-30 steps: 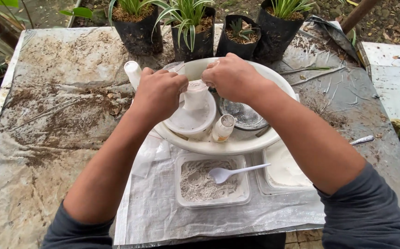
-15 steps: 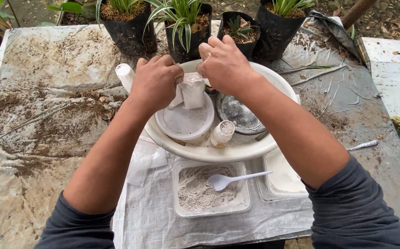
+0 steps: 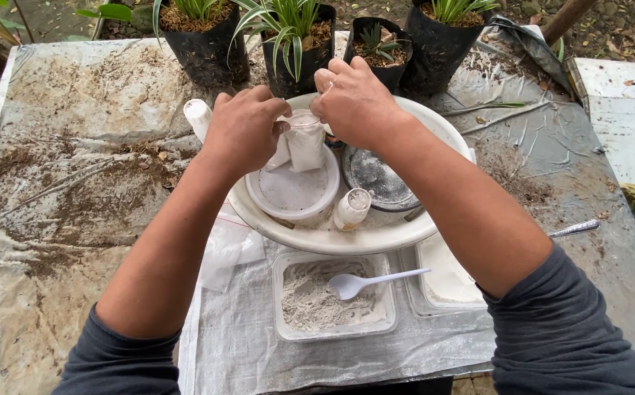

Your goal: Scooping white powder from a container into small plastic bags using a spoon at a steady pace.

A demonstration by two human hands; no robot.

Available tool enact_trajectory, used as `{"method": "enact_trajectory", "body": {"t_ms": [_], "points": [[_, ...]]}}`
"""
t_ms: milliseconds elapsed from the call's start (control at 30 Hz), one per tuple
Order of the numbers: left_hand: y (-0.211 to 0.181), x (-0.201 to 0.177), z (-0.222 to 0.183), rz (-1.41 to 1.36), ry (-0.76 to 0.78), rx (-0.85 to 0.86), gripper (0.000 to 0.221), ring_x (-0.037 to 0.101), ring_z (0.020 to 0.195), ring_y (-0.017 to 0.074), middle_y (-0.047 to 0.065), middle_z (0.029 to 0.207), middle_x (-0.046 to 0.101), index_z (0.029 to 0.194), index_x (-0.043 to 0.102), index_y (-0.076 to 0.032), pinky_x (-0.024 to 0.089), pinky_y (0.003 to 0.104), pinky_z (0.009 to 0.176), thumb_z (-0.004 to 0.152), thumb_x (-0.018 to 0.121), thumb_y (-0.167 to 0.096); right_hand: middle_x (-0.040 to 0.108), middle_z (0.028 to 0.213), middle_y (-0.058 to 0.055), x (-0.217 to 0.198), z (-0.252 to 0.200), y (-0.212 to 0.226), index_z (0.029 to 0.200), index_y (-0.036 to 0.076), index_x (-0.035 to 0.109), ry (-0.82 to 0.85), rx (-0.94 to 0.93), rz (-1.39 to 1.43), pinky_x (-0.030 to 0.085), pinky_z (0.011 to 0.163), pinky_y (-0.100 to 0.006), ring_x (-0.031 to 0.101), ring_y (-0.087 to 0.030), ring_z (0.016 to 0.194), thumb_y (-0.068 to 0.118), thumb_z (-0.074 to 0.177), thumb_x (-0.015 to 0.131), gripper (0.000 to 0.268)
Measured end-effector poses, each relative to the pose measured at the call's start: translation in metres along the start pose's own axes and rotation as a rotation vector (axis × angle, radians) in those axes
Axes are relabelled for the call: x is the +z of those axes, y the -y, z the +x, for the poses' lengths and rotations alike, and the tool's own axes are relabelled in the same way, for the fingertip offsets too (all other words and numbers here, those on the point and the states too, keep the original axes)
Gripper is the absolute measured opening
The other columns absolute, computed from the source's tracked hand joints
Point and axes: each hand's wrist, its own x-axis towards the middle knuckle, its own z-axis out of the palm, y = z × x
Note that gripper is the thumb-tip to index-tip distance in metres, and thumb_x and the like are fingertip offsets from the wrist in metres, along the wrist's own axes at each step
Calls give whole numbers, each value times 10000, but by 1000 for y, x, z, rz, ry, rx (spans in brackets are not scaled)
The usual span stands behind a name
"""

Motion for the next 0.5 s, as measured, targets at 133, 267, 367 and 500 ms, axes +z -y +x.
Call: {"method": "enact_trajectory", "body": {"t_ms": [133,267,367,500], "points": [[6,2,-9,-7,-85,34,240,647,1027,278,36,1128,684,1214,736,-194,429,486,817,992,645,-187,598,1021,-45,-6,-2,0,934,255,782,10,12,0,408,787,-436,504,-257,972,164,938,650,160],[4,-4,-32,-141,-246,65,197,543,725,199,22,830,610,856,682,-102,422,373,663,1010,689,-225,630,1024,-80,-15,-13,-1,912,197,766,-150,22,73,418,807,-479,549,-311,994,288,923,705,110],[-18,-17,-59,-343,-200,4,292,515,553,136,24,679,635,812,675,-72,421,273,517,1053,663,-236,662,852,-60,-45,-39,16,839,155,728,-246,10,210,426,780,-482,579,-306,820,376,988,718,267],[-40,-25,-81,-580,-153,-57,335,731,743,326,79,750,714,1232,680,-176,562,421,741,958,562,-23,680,822,-24,-41,-64,48,943,179,662,-411,-19,267,490,743,-388,695,-252,798,226,1026,563,138]]}}
